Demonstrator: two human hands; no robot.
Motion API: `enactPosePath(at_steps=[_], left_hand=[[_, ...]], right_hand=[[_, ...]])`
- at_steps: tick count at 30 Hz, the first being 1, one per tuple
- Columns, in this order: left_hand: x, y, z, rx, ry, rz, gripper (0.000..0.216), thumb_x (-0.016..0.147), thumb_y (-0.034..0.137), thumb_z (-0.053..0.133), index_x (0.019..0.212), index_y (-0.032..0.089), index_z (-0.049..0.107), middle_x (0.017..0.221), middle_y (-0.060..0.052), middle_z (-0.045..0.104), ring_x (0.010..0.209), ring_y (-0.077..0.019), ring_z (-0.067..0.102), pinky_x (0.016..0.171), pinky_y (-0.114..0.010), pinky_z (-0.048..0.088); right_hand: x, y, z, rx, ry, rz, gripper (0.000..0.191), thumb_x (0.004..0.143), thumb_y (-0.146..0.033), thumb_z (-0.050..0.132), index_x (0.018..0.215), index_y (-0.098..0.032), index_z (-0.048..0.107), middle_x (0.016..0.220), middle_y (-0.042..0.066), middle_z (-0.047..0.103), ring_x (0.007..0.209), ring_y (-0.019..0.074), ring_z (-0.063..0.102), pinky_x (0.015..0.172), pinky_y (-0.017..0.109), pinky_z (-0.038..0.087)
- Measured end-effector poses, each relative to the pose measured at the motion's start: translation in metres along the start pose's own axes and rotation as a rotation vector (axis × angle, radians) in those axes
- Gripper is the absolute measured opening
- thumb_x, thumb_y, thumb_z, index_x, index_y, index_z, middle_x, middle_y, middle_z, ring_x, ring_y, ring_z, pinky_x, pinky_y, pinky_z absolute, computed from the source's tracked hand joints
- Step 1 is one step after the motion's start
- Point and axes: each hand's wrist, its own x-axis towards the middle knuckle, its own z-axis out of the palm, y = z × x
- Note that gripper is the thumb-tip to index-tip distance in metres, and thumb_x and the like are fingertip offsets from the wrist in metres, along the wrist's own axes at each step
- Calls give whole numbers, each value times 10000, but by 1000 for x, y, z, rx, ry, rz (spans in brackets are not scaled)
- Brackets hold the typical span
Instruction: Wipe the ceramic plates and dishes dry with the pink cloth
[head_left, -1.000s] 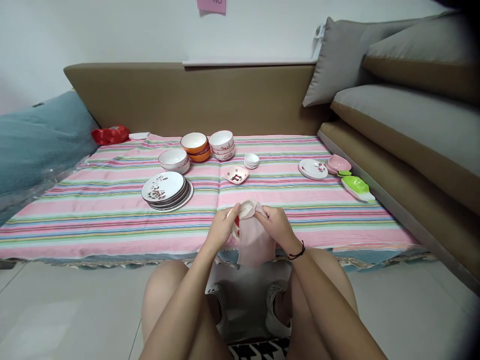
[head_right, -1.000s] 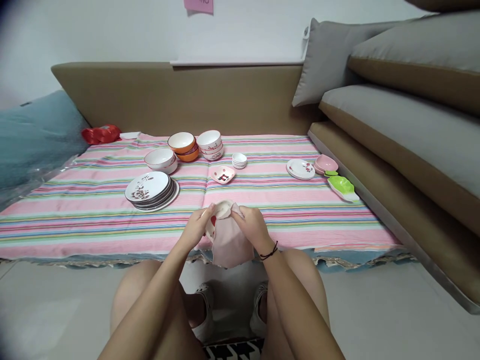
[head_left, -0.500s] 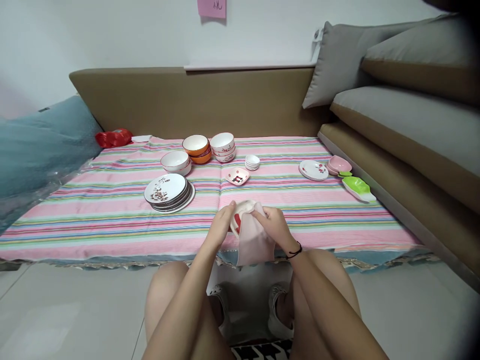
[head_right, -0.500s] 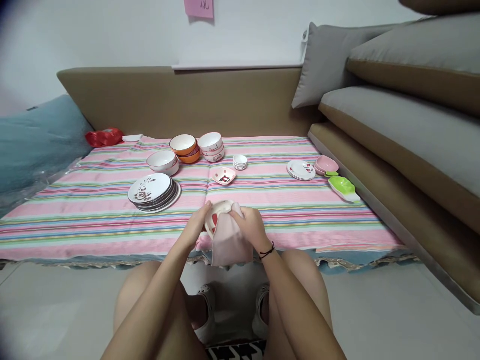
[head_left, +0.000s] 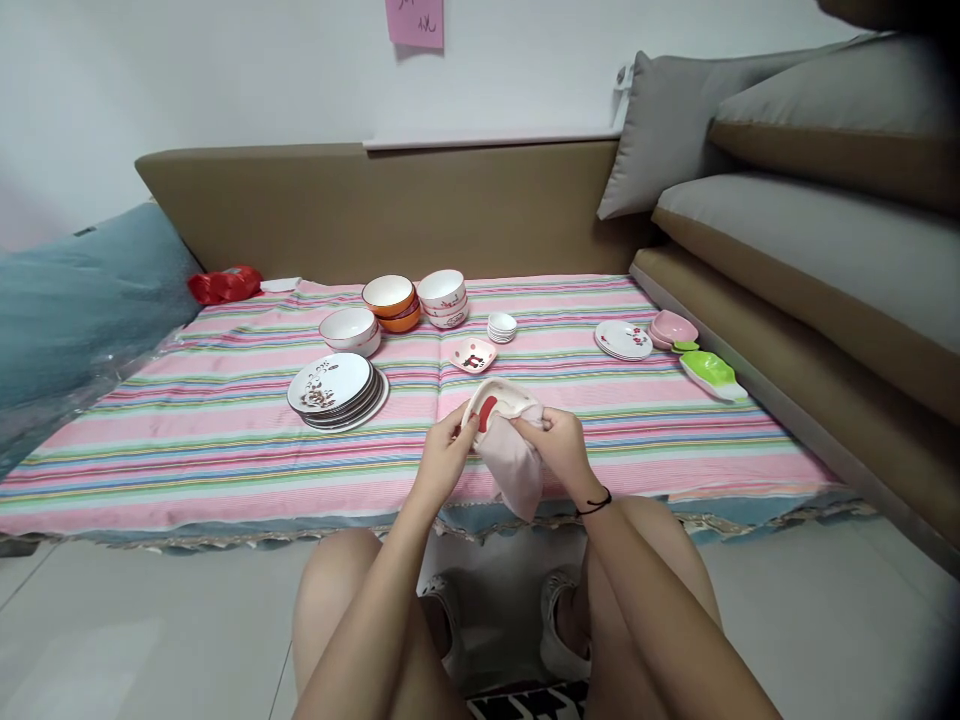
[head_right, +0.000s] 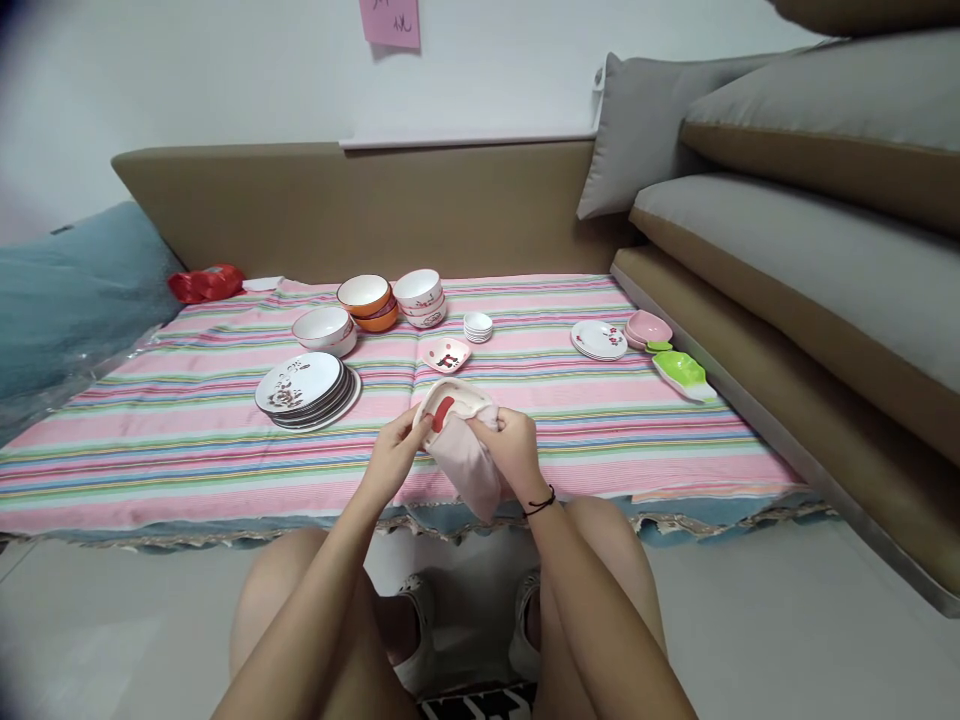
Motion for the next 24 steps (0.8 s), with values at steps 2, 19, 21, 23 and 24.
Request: enactPosePath(at_steps=[2, 19, 21, 23, 24], left_hand=[[-1, 1, -1, 75, -14, 6, 311, 872, 404, 441, 726, 164, 575, 656, 15, 523, 635, -128, 436, 585, -223, 332], [-1, -6, 15, 25, 186, -10, 336, 899, 453, 420, 1003, 187, 597, 837, -50, 628, 791, -190, 565, 674, -268, 433], [-1, -8, 15, 19, 190, -24, 342, 898, 459, 424, 1029, 187, 585, 838, -50, 626, 786, -189, 564, 671, -269, 438], [-1, -8, 15, 17, 183, -32, 354, 901, 464, 415, 1046, 188, 581, 852, -50, 627, 771, -182, 562, 665, -264, 437], [-1, -7, 15, 19, 170, -30, 360, 906, 465, 404, 1056, 189, 580, 868, -50, 629, 766, -178, 560, 666, -261, 433]], right_hand=[[2, -2, -5, -38, 17, -26, 428, 669, -474, 673, 515, -176, 407, 527, -52, 275, 526, 83, 264, 461, 223, 188], [-7, 8, 29, 335, -61, 138, 418, 659, -381, 677, 1000, -156, 587, 958, 82, 663, 864, 231, 596, 739, 321, 473], [-10, 7, 31, 356, -65, 155, 511, 607, -340, 724, 1064, -164, 577, 1018, 82, 663, 897, 234, 603, 748, 319, 479], [-12, 4, 32, 320, -45, 148, 510, 591, -347, 739, 1044, -163, 593, 994, 74, 670, 873, 226, 604, 721, 303, 476], [-13, 2, 32, 279, -26, 140, 470, 595, -369, 736, 994, -157, 611, 941, 65, 674, 831, 217, 600, 691, 290, 467]])
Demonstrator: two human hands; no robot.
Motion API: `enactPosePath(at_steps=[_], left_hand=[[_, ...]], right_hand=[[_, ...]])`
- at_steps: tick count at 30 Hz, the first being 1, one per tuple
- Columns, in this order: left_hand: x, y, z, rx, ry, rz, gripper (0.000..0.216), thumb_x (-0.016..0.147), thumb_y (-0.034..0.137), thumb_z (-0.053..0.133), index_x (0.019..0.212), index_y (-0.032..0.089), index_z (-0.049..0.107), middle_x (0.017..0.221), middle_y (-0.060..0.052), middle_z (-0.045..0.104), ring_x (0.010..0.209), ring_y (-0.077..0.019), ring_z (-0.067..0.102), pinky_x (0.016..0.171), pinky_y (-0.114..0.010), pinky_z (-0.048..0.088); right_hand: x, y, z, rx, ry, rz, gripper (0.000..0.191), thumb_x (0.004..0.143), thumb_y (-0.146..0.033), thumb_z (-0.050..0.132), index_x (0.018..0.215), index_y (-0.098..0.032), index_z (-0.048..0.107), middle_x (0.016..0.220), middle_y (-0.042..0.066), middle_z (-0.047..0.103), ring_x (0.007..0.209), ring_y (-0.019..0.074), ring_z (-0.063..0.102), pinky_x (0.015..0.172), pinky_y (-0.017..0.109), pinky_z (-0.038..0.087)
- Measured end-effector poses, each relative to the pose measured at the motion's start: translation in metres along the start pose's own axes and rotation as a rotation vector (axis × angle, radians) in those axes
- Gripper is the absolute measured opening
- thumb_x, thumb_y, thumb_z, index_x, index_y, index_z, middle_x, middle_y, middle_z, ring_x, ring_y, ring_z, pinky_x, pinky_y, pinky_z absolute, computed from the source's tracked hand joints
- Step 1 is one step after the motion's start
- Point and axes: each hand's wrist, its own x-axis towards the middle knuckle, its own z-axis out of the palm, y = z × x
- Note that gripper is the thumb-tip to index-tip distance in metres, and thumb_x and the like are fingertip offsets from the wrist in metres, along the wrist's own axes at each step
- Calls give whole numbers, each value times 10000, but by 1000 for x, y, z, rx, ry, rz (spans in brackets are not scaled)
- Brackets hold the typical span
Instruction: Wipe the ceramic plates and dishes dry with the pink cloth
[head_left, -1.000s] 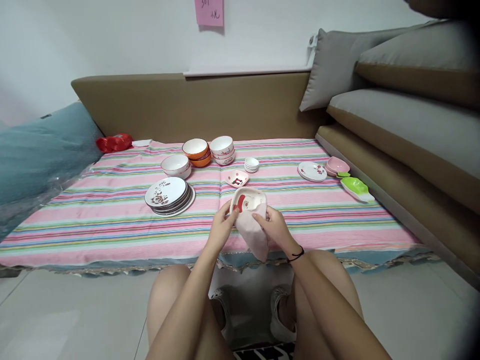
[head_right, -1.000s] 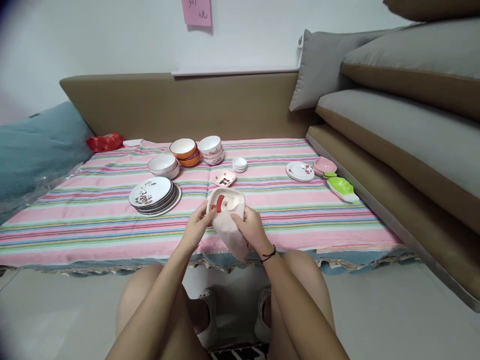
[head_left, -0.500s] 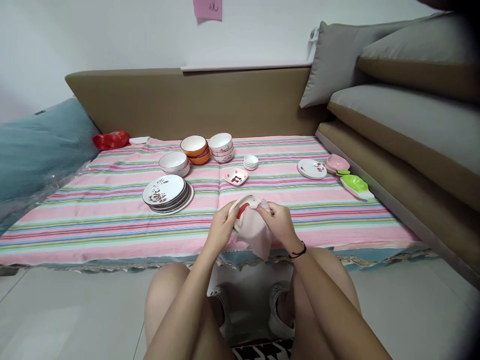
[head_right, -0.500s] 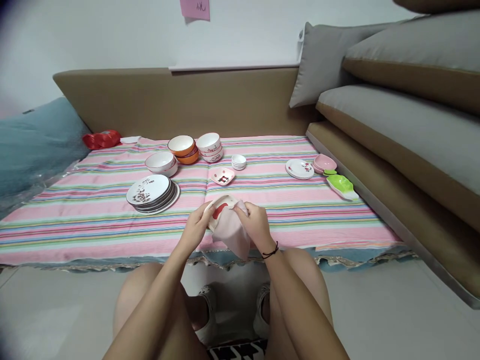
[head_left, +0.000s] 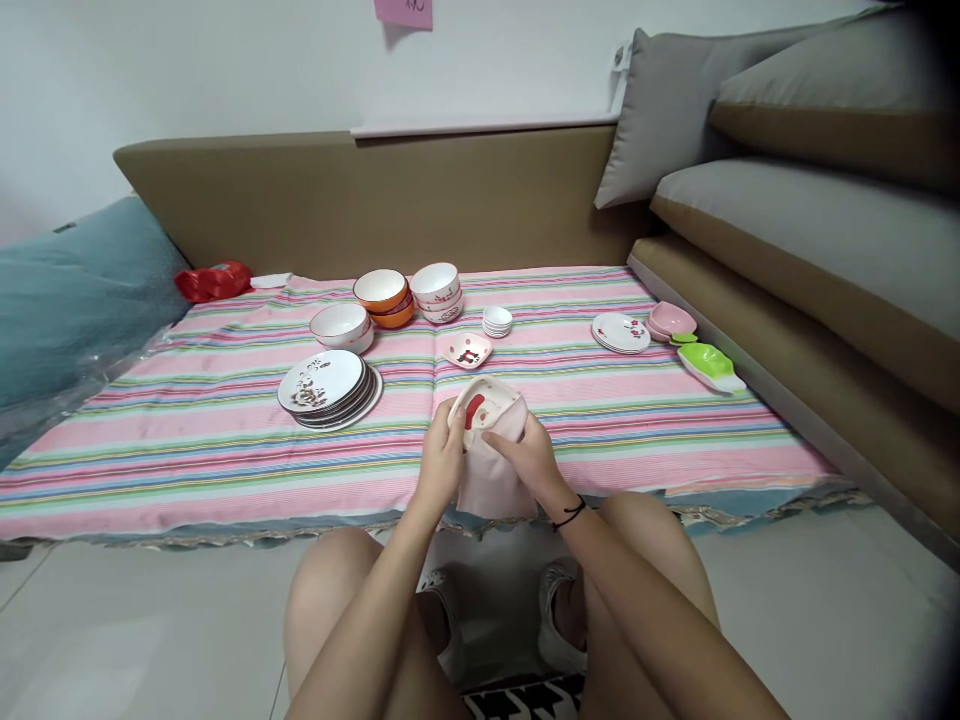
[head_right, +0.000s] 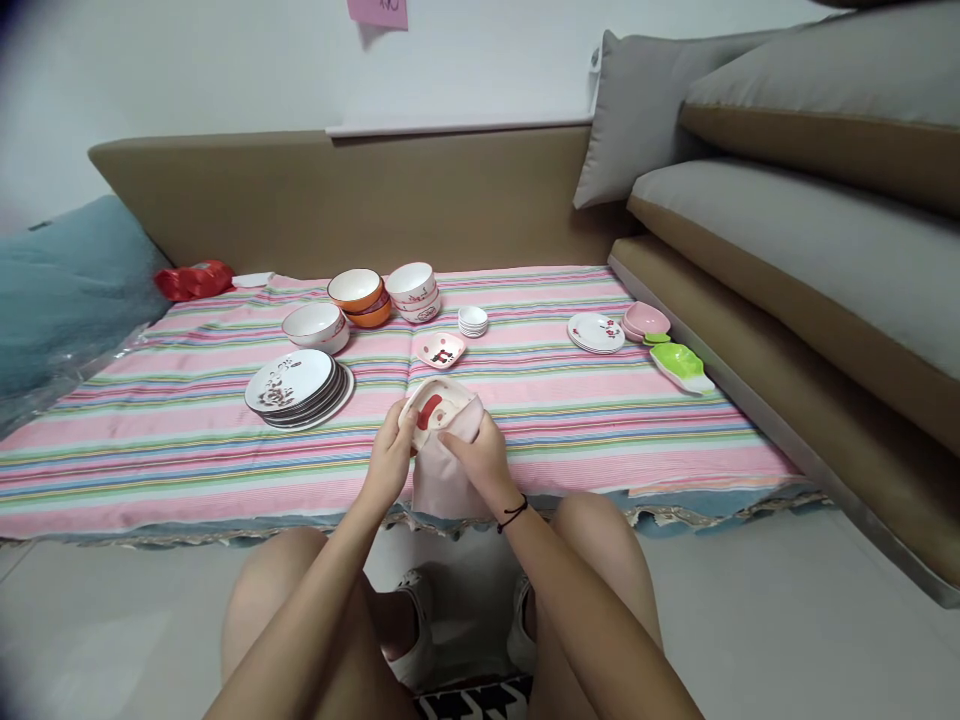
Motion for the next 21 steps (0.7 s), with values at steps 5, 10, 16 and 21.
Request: enactPosePath(at_steps=[5, 10, 16, 21], left_hand=[[0, 7, -4, 141, -59, 120, 340, 937, 427, 351, 1073, 202, 568, 904, -38, 620, 771, -163, 542, 685, -250, 397], [-3, 10, -8, 369, -97, 120, 318, 950, 423, 318, 935, 211, 554, 731, 0, 562, 659, -154, 501, 615, -253, 343], [-2, 13, -9, 255, -123, 131, 334, 951, 429, 315, 1010, 213, 562, 848, -27, 609, 709, -152, 543, 610, -241, 404], [4, 11, -11, 23, -66, 17, 355, 886, 454, 459, 1139, 214, 525, 958, -40, 605, 593, -124, 522, 443, -216, 418]], right_hand=[[5, -12, -11, -216, 94, -95, 377, 712, -506, 614, 587, -162, 523, 552, -20, 483, 564, 123, 426, 505, 230, 315], [6, -18, -25, -371, 108, -185, 496, 782, -543, 540, 503, -188, 336, 494, -47, 289, 512, 87, 286, 474, 235, 200], [6, -13, -24, -287, 48, -244, 453, 838, -521, 497, 573, -196, 326, 526, -55, 312, 528, 93, 302, 497, 230, 231], [9, -6, -20, -198, -32, -239, 338, 865, -480, 460, 685, -197, 418, 613, -34, 442, 588, 122, 404, 558, 238, 318]])
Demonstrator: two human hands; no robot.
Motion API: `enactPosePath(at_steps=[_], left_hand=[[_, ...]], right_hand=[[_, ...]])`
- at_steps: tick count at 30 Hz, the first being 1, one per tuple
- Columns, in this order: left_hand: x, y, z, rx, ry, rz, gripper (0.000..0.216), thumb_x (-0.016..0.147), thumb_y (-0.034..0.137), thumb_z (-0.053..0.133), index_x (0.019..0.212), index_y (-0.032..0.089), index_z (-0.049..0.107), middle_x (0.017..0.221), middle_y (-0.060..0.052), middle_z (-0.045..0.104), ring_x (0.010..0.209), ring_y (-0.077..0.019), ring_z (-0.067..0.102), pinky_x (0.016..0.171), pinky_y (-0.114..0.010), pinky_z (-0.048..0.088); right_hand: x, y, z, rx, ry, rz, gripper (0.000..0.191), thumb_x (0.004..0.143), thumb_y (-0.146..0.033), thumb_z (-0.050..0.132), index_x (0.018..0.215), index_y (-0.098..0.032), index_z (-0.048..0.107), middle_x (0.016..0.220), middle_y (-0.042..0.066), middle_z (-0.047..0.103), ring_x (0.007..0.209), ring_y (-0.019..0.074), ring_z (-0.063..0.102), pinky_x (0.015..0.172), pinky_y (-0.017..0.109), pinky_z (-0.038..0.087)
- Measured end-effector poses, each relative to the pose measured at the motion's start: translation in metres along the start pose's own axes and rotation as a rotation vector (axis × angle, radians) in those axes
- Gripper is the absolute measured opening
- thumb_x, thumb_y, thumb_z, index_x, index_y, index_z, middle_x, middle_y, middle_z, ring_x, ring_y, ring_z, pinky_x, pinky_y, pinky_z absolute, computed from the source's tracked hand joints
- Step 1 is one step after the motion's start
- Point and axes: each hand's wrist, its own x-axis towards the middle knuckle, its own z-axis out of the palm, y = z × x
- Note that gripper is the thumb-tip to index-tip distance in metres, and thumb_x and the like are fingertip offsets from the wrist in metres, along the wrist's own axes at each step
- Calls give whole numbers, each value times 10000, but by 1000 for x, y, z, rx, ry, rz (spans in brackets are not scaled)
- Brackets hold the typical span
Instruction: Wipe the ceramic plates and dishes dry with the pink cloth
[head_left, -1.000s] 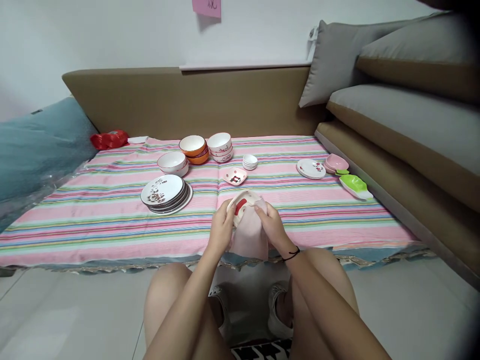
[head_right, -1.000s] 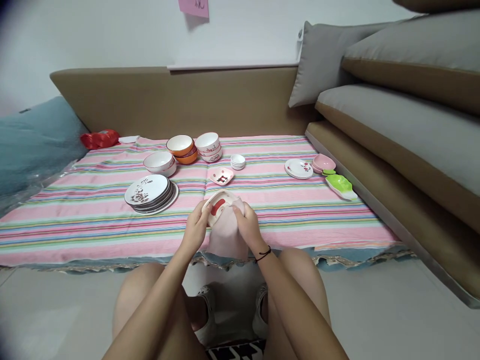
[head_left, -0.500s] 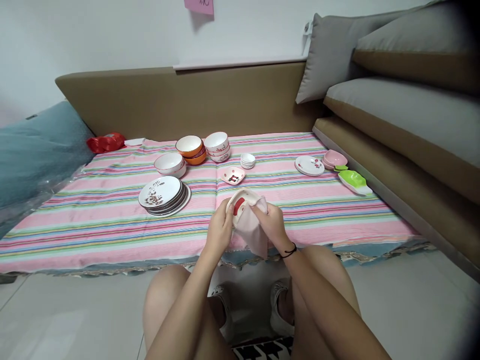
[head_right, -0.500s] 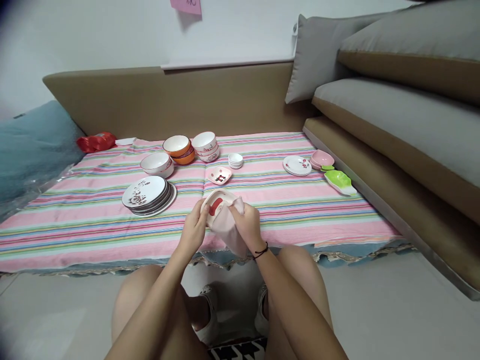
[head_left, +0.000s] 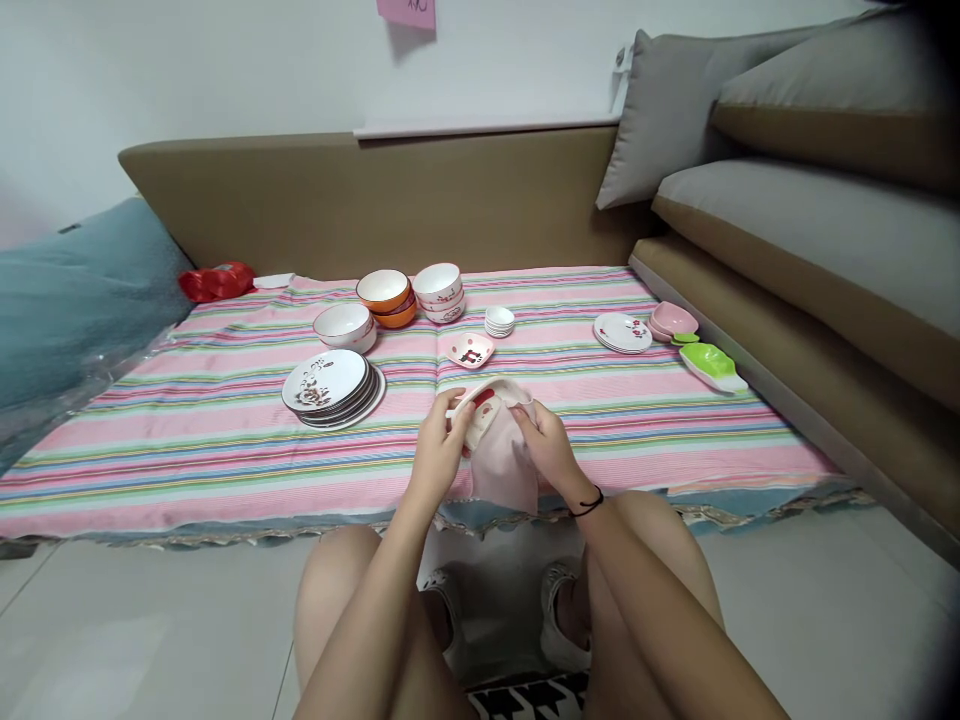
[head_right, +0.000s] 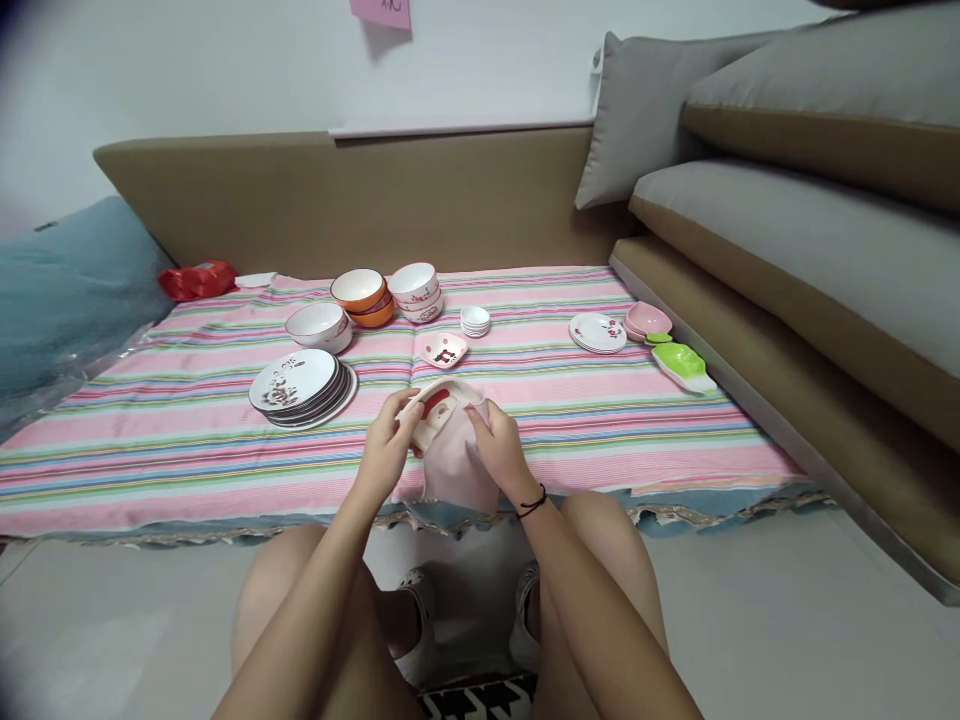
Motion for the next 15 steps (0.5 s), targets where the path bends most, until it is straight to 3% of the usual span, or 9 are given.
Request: enactPosePath(at_steps=[4, 8, 11, 15], left_hand=[[2, -4, -3, -33, -14, 23, 351, 847, 414, 541, 1123, 198, 553, 949, -38, 613, 723, -146, 559, 549, -222, 465], [2, -8, -3, -54, -65, 65, 445, 847, 360, 549, 1265, 218, 488, 1118, -63, 612, 921, -186, 579, 708, -253, 482], [0, -10, -2, -89, -73, 47, 456, 852, 335, 528, 1288, 214, 476, 1130, -75, 611, 908, -194, 588, 709, -268, 484], [-4, -9, 1, -35, -105, 51, 415, 855, 305, 501, 1259, 212, 515, 1035, -52, 641, 833, -176, 582, 691, -259, 465]], right_hand=[[-1, 3, 2, 205, -84, 65, 331, 854, -498, 475, 820, -174, 533, 743, 16, 570, 688, 154, 515, 627, 249, 403], [-1, 6, 2, 335, -148, 113, 366, 830, -481, 511, 973, -150, 573, 892, 65, 627, 799, 185, 566, 686, 268, 450], [0, 6, 1, 251, -129, 82, 315, 799, -463, 551, 831, -149, 563, 757, 32, 584, 680, 151, 511, 598, 245, 417], [1, 3, -4, 30, -28, 81, 404, 736, -494, 608, 572, -179, 414, 552, -39, 353, 537, 92, 326, 469, 217, 255]])
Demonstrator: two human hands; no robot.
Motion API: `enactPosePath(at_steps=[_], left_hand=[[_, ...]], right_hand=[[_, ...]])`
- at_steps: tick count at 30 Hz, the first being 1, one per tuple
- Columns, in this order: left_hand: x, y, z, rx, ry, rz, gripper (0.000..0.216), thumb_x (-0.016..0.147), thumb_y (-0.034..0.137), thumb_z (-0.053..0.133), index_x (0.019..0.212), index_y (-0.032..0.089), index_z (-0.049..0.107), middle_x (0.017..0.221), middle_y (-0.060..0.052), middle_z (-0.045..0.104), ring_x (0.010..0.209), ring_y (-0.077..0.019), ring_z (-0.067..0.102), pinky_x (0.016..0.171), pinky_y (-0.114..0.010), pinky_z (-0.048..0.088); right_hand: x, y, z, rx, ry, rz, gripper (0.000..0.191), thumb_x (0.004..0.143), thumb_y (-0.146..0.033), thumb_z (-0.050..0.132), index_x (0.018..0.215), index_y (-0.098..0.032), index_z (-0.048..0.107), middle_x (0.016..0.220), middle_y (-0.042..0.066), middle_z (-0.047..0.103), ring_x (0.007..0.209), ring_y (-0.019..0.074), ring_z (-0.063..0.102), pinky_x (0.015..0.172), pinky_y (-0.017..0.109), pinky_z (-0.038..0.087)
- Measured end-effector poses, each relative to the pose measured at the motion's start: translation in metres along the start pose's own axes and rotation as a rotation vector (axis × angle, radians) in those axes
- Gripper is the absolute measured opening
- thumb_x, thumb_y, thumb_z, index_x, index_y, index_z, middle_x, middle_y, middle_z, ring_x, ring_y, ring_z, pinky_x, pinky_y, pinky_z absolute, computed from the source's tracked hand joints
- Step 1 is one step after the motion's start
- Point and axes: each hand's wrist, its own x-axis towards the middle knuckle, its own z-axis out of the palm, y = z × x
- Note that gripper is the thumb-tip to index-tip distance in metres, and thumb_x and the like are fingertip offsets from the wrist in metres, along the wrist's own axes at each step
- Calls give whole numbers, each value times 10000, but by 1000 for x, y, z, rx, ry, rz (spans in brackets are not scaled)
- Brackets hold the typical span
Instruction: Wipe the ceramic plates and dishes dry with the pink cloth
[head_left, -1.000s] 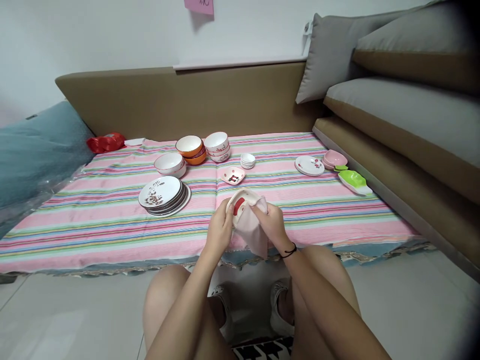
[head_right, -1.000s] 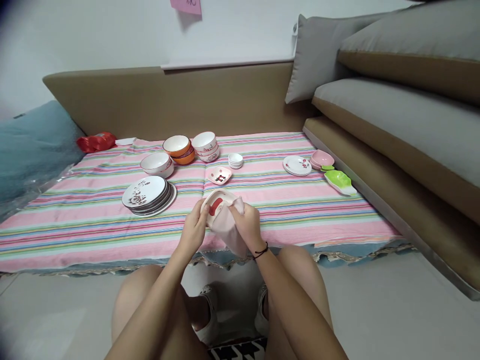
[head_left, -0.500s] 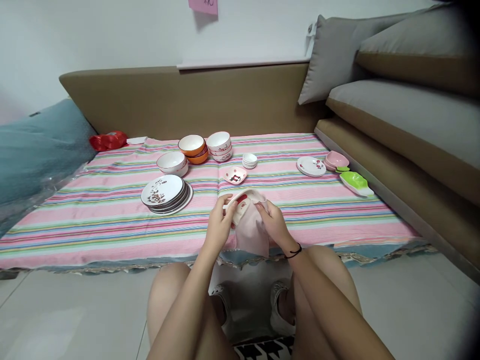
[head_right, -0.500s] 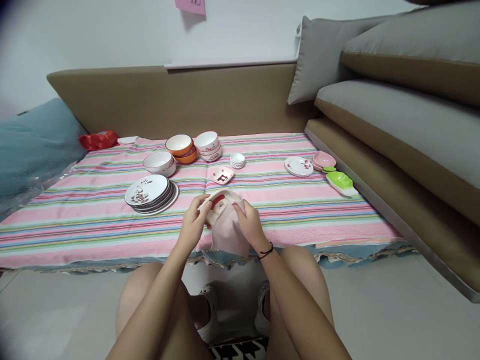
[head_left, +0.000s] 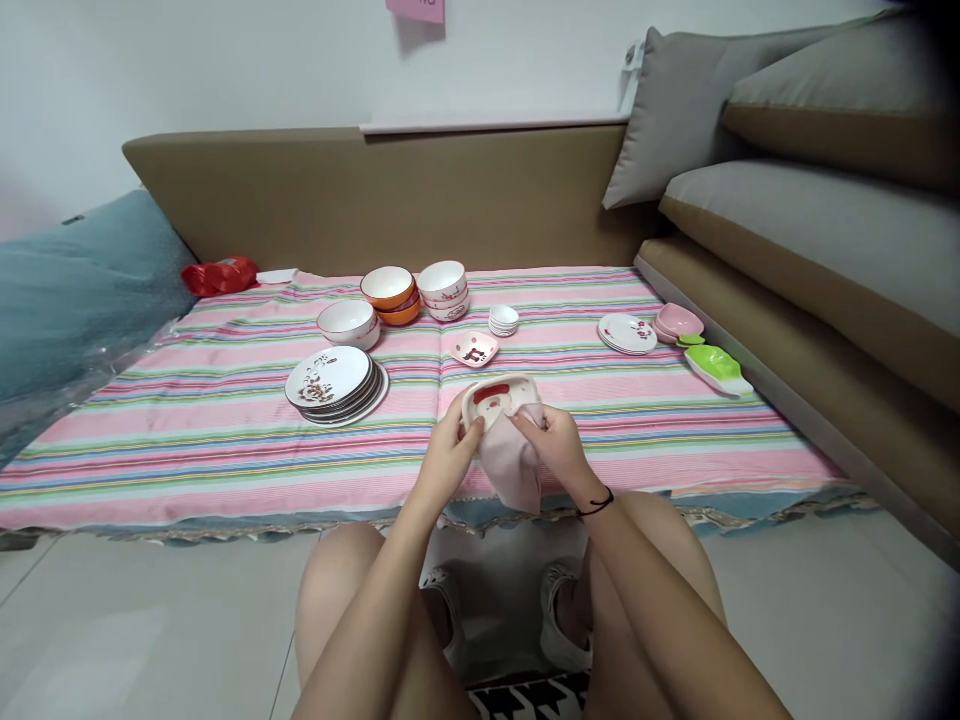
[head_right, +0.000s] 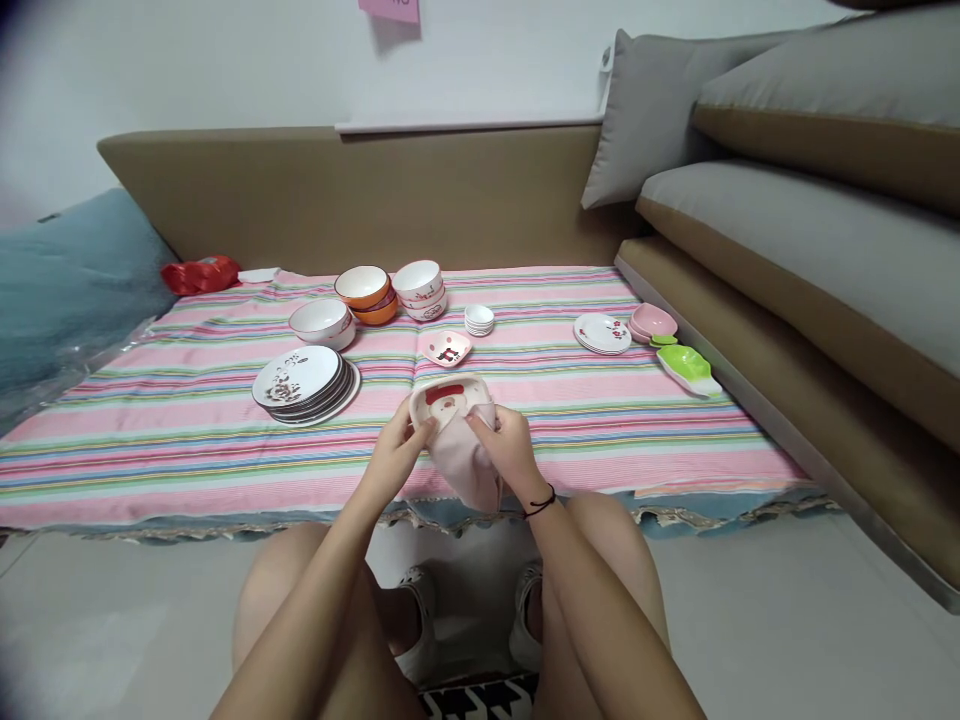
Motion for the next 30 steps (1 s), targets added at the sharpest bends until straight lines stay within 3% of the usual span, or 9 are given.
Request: enactPosePath(at_steps=[2, 6, 8, 12, 16, 19, 24, 30], left_hand=[[-2, 1, 2, 73, -17, -10, 385, 864, 299, 476, 1231, 204, 538, 907, -25, 648, 724, -152, 560, 647, -245, 438], [-1, 6, 1, 195, 6, -32, 330, 876, 295, 425, 1153, 201, 580, 687, 29, 570, 575, -124, 469, 559, -228, 360], [0, 9, -2, 224, -12, -20, 278, 869, 289, 432, 1051, 193, 619, 702, 25, 577, 611, -129, 480, 576, -228, 351], [1, 18, -10, 176, -165, -42, 227, 843, 309, 477, 802, 158, 641, 729, 4, 608, 674, -141, 500, 600, -227, 346], [3, 21, -16, 112, -244, -65, 280, 831, 370, 502, 777, 141, 652, 702, 2, 587, 667, -140, 478, 596, -231, 329], [4, 17, -16, 51, -175, -68, 215, 786, 303, 519, 805, 134, 649, 730, -2, 596, 681, -143, 490, 613, -236, 352], [7, 6, -9, -83, 29, -95, 166, 728, 258, 525, 787, 142, 627, 680, 5, 596, 630, -139, 498, 566, -231, 365], [7, 4, -3, -154, 248, -77, 199, 750, 326, 564, 846, 162, 622, 725, -2, 634, 669, -150, 564, 610, -241, 411]], right_hand=[[-1, -3, -2, -120, 33, 19, 493, 702, -531, 629, 514, -192, 323, 535, -47, 256, 527, 81, 258, 455, 224, 188], [-1, -8, -5, -237, 48, -10, 552, 687, -576, 622, 491, -197, 271, 541, -43, 211, 531, 80, 226, 453, 232, 157], [0, -9, -7, -226, 58, -21, 528, 714, -560, 603, 499, -195, 288, 542, -43, 214, 529, 82, 234, 454, 232, 163], [2, -9, -12, -190, -4, -68, 458, 712, -516, 638, 539, -182, 377, 555, -48, 272, 541, 85, 268, 472, 224, 200], [-1, -9, -11, -177, -84, -136, 495, 722, -526, 643, 530, -179, 347, 562, -48, 253, 548, 82, 256, 484, 227, 187], [-2, -10, -5, -75, -120, -65, 462, 759, -525, 592, 552, -181, 364, 564, -45, 267, 545, 85, 277, 480, 224, 202], [-5, -8, 7, 193, -146, 115, 333, 786, -480, 538, 678, -168, 497, 606, -21, 445, 582, 121, 419, 509, 224, 324], [-15, -7, 20, 223, -245, 163, 340, 701, -407, 646, 908, -137, 634, 866, 67, 660, 755, 194, 581, 624, 264, 444]])
